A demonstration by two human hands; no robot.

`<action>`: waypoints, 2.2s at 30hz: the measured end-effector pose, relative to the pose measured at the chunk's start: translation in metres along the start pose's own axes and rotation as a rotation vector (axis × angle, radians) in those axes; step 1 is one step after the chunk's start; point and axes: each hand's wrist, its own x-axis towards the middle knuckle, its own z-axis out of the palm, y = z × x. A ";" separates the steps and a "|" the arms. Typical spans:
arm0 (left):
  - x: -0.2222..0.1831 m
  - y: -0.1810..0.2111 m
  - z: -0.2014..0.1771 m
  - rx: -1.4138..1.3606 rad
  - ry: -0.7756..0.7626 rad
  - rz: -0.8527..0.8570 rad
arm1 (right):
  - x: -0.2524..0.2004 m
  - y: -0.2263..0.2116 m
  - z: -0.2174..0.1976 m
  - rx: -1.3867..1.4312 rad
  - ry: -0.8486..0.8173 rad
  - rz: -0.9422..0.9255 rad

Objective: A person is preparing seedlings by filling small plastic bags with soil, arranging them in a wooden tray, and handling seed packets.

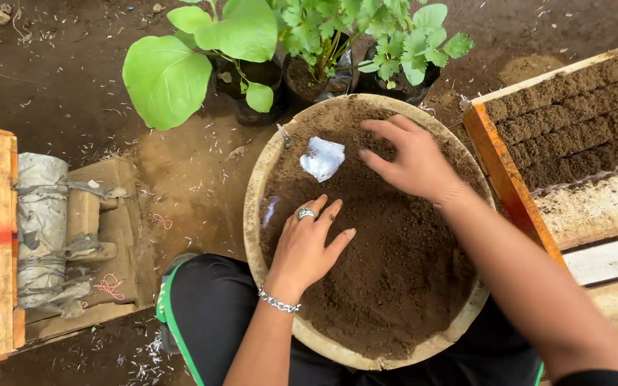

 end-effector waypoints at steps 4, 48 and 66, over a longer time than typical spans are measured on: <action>-0.007 -0.015 -0.005 -0.005 0.038 -0.002 | 0.016 0.000 0.060 0.037 0.033 0.226; 0.013 0.005 0.011 -0.743 0.520 -0.169 | -0.097 -0.055 0.010 0.484 0.411 0.501; -0.023 0.041 0.031 -0.917 0.467 0.102 | -0.117 -0.070 0.004 0.733 0.199 0.336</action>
